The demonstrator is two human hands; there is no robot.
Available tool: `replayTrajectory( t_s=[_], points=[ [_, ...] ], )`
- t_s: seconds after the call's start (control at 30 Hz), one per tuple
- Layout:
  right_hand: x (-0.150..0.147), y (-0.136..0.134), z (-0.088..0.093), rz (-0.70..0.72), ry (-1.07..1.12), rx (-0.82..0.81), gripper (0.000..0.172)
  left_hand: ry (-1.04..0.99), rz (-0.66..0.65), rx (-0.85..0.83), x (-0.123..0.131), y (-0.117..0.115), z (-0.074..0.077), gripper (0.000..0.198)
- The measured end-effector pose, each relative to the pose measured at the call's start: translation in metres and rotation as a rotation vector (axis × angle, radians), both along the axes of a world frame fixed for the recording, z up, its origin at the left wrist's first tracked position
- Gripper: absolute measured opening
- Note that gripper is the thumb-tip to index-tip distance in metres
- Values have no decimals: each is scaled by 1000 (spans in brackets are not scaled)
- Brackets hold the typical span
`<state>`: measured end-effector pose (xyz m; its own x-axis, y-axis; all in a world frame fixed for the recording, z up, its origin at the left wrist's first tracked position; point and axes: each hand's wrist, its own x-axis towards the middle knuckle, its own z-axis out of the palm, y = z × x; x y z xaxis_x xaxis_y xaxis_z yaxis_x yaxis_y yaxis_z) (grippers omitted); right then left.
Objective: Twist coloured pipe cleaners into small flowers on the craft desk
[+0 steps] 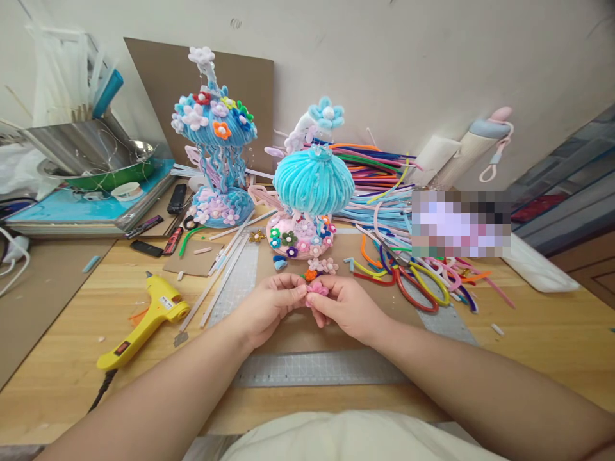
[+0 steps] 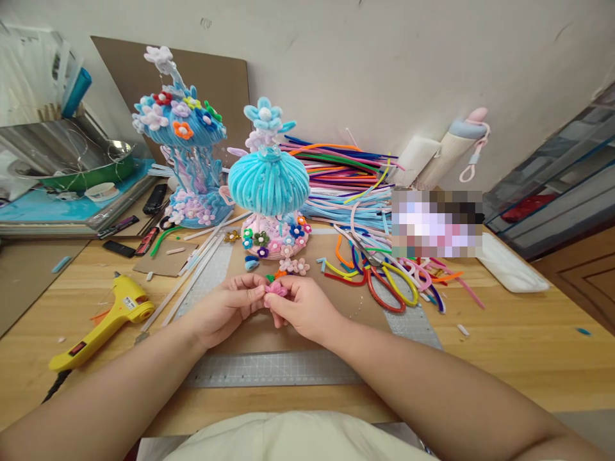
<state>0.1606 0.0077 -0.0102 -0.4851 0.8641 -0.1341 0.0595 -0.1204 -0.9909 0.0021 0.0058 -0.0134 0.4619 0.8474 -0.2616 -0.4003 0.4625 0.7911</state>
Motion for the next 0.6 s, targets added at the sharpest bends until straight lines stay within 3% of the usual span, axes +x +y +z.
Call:
replayTrajectory(
  t_s=[0.2,0.43,0.6],
  points=[
    [1,6,-7,-102,226,-137,25,-35,100,-13,0,2,5,11],
    [1,5,-8,-129,241,-121,27,199,137,233,6,0,7,19],
    [0,5,-4,-103,116,-53,24,307,193,224,6,1,6,21]
  ],
)
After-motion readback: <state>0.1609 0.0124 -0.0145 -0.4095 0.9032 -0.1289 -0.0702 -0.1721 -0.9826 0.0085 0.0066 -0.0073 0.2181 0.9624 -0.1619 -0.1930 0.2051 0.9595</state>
